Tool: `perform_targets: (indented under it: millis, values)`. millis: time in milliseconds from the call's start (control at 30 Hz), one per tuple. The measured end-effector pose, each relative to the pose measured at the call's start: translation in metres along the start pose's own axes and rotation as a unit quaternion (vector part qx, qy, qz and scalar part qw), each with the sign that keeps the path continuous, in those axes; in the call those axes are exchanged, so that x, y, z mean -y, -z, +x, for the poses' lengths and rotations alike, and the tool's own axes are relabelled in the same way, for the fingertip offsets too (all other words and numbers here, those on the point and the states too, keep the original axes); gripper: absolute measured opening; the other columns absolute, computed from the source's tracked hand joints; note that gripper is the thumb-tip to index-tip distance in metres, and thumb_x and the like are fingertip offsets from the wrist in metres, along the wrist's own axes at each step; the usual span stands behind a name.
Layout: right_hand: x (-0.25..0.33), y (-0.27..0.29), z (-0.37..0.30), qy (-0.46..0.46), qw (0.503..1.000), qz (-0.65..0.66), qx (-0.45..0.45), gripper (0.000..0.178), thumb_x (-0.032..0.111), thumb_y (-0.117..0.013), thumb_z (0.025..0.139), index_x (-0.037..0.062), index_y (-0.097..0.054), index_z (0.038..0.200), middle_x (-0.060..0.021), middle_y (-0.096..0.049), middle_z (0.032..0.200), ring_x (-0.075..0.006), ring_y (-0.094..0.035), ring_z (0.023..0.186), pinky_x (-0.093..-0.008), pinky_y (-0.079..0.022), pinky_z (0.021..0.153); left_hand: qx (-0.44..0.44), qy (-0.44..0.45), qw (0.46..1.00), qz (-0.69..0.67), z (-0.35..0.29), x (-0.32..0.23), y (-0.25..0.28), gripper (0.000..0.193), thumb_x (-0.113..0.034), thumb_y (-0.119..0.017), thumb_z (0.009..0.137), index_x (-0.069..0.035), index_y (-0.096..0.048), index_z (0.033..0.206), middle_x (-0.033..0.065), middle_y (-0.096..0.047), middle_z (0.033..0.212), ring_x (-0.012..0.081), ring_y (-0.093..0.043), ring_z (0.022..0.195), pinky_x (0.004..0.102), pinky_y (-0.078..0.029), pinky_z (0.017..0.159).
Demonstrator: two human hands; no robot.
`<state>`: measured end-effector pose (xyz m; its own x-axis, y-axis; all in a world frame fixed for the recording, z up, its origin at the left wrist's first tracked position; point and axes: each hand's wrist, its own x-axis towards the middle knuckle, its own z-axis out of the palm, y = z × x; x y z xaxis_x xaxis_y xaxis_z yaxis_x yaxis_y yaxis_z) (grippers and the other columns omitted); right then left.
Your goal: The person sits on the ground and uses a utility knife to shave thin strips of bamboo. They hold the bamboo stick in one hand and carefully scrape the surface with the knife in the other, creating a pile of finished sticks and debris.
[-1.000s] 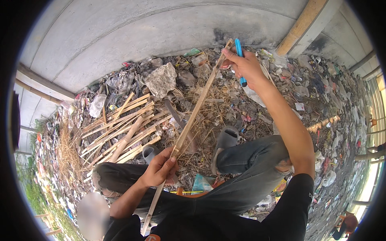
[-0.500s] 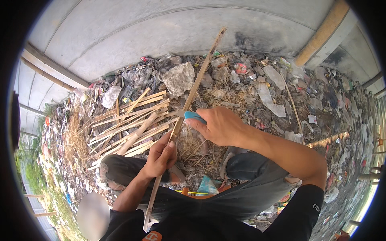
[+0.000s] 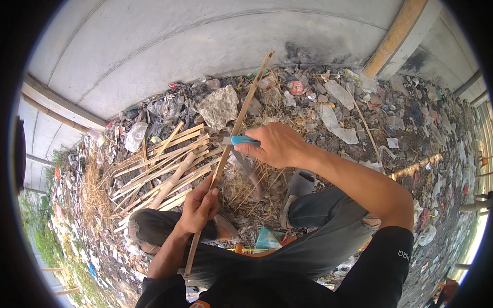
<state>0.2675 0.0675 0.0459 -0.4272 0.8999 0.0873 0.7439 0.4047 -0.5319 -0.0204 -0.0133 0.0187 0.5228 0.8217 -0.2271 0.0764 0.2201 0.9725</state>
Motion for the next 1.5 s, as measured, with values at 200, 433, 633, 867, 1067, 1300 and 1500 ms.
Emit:
perform_targets:
  millis: [200,433,633,867,1067,1300,1500]
  values:
    - [-0.092,0.075,0.017,-0.243,0.952,0.049,-0.178,0.063,0.061,-0.051,0.101,0.0017,-0.07,0.09,-0.012,-0.057,0.059,-0.0302,-0.06,0.057,-0.0443,-0.045,0.059,0.054,-0.033,0.991,0.12,-0.014,0.005,0.006,0.057,-0.021,-0.052,0.107,0.005,-0.035,0.155,-0.0025,-0.055,0.08,0.0054,-0.049,0.069,0.0235,-0.042,0.062]
    - [-0.128,0.063,-0.01,-0.204,0.961,-0.034,-0.182,0.053,0.057,-0.056,0.1,0.0067,-0.075,0.096,-0.0129,-0.06,0.061,-0.0308,-0.061,0.061,-0.045,-0.045,0.06,0.04,0.033,0.993,0.111,-0.02,0.015,0.004,0.056,-0.02,-0.053,0.106,0.008,-0.038,0.152,-0.0009,-0.054,0.073,0.0058,-0.05,0.069,0.0239,-0.043,0.063]
    - [-0.115,0.071,-0.009,-0.186,0.947,-0.167,-0.2,0.046,0.051,-0.061,0.099,0.007,-0.07,0.094,-0.012,-0.058,0.06,-0.0287,-0.061,0.058,-0.0437,-0.043,0.056,0.034,-0.002,0.991,0.133,-0.016,0.013,0.002,0.055,-0.019,-0.054,0.106,0.009,-0.04,0.15,-0.0011,-0.057,0.079,0.005,-0.049,0.074,0.0229,-0.043,0.065]
    - [-0.115,0.069,-0.006,-0.162,0.937,0.002,-0.31,0.049,0.054,-0.061,0.098,0.0052,-0.068,0.093,-0.0059,-0.057,0.059,-0.0232,-0.055,0.054,-0.0408,-0.041,0.055,0.054,-0.009,0.995,0.086,-0.012,0.015,0.0,0.054,-0.022,-0.049,0.108,0.003,-0.037,0.155,-0.0066,-0.047,0.065,0.0026,-0.041,0.052,0.0214,-0.034,0.049]
    - [-0.094,0.067,-0.002,-0.245,0.884,0.361,-0.168,0.043,0.047,-0.071,0.095,0.0086,-0.062,0.079,0.0042,-0.042,0.054,-0.0096,-0.038,0.046,-0.0308,-0.028,0.047,0.115,0.092,0.984,-0.105,-0.012,0.012,0.001,0.052,-0.028,-0.043,0.111,0.001,-0.036,0.153,-0.005,-0.042,0.059,0.0059,-0.039,0.046,0.022,-0.034,0.044]
    - [-0.069,0.067,0.0,-0.169,0.858,0.464,-0.141,0.036,0.038,-0.074,0.095,0.0117,-0.058,0.076,0.0076,-0.038,0.053,-0.0044,-0.03,0.044,-0.0278,-0.022,0.044,0.191,0.096,0.948,-0.236,-0.009,0.01,-0.001,0.051,-0.039,-0.036,0.112,-0.001,-0.045,0.144,-0.0021,-0.04,0.051,0.0089,-0.039,0.039,0.0219,-0.031,0.041]
    - [-0.064,0.07,-0.004,-0.182,0.857,0.478,-0.062,0.042,0.034,-0.07,0.099,0.0015,-0.06,0.123,0.007,-0.042,0.062,-0.0039,-0.034,0.05,-0.0265,-0.024,0.048,0.189,0.167,0.904,-0.346,-0.009,0.013,-0.001,0.055,-0.045,-0.035,0.111,0.0,-0.051,0.139,-0.0028,-0.036,0.045,0.0088,-0.034,0.032,0.0223,-0.028,0.039]
